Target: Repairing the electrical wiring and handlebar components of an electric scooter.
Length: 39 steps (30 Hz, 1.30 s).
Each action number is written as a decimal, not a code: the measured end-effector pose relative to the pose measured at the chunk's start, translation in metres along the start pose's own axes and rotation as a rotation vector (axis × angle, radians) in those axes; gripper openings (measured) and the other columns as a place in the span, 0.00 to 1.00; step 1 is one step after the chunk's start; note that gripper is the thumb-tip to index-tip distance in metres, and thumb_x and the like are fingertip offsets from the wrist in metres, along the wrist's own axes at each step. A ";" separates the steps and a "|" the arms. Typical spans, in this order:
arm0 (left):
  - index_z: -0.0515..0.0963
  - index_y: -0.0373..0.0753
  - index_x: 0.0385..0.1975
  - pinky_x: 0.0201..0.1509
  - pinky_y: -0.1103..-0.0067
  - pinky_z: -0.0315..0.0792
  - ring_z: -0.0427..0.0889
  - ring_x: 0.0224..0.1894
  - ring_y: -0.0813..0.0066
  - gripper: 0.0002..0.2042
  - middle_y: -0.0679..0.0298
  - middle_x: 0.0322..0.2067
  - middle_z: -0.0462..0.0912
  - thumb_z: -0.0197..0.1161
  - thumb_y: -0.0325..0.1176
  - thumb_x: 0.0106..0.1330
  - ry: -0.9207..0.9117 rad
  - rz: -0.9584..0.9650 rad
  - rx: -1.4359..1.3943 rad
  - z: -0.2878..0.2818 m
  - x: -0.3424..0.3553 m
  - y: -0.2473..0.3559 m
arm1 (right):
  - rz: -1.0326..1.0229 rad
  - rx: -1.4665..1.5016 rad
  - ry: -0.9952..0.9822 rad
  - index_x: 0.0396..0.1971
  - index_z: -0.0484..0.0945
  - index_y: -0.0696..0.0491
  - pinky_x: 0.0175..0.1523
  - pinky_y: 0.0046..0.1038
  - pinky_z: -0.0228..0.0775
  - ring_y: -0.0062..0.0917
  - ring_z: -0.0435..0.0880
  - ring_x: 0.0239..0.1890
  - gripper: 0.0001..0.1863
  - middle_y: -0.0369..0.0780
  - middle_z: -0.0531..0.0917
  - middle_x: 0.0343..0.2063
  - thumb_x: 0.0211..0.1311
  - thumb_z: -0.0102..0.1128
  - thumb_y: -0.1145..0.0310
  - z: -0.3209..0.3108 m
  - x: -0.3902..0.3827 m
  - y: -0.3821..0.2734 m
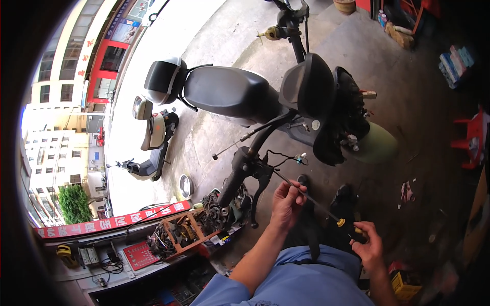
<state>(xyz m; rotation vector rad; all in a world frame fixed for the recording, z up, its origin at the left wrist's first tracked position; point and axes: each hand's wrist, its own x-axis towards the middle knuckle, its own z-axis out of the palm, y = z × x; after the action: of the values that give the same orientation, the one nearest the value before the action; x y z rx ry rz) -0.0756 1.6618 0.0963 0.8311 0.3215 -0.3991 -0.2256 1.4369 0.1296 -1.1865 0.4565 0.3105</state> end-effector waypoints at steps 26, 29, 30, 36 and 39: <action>0.75 0.35 0.41 0.34 0.82 0.70 0.74 0.25 0.80 0.08 0.58 0.34 0.81 0.59 0.30 0.66 0.034 0.006 0.051 0.013 -0.003 0.010 | 0.110 0.384 0.120 0.51 0.68 0.59 0.21 0.19 0.59 0.19 0.68 0.15 0.18 0.45 0.77 0.29 0.68 0.50 0.63 0.007 -0.006 0.001; 0.75 0.36 0.40 0.34 0.83 0.69 0.74 0.24 0.80 0.07 0.59 0.33 0.81 0.60 0.31 0.66 0.063 -0.036 0.096 0.014 -0.003 0.014 | 0.247 0.780 0.142 0.53 0.68 0.59 0.22 0.19 0.60 0.18 0.69 0.16 0.19 0.42 0.76 0.27 0.63 0.53 0.72 0.006 -0.005 0.000; 0.75 0.35 0.39 0.34 0.84 0.69 0.74 0.25 0.80 0.07 0.60 0.33 0.80 0.61 0.31 0.66 0.034 -0.043 0.094 0.014 -0.002 0.015 | 0.308 0.734 0.096 0.53 0.68 0.59 0.22 0.19 0.60 0.18 0.69 0.16 0.19 0.42 0.76 0.27 0.63 0.53 0.72 0.006 -0.005 -0.001; 0.75 0.37 0.38 0.34 0.82 0.71 0.74 0.22 0.81 0.07 0.59 0.32 0.81 0.60 0.32 0.66 0.025 -0.014 0.068 0.014 0.002 0.009 | -0.069 0.096 0.189 0.49 0.70 0.57 0.19 0.18 0.57 0.17 0.66 0.13 0.20 0.45 0.77 0.23 0.68 0.50 0.56 0.011 -0.007 0.000; 0.75 0.38 0.36 0.32 0.83 0.70 0.73 0.22 0.82 0.07 0.59 0.32 0.81 0.61 0.33 0.66 0.015 -0.025 0.092 0.012 0.001 0.010 | 0.242 0.723 0.203 0.52 0.69 0.59 0.23 0.17 0.60 0.17 0.67 0.16 0.22 0.38 0.74 0.21 0.62 0.58 0.64 0.008 -0.007 -0.002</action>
<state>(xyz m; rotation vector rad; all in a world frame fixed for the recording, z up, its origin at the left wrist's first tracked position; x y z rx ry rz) -0.0689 1.6580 0.1100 0.9208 0.3298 -0.4331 -0.2293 1.4434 0.1372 -0.4559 0.8109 0.2023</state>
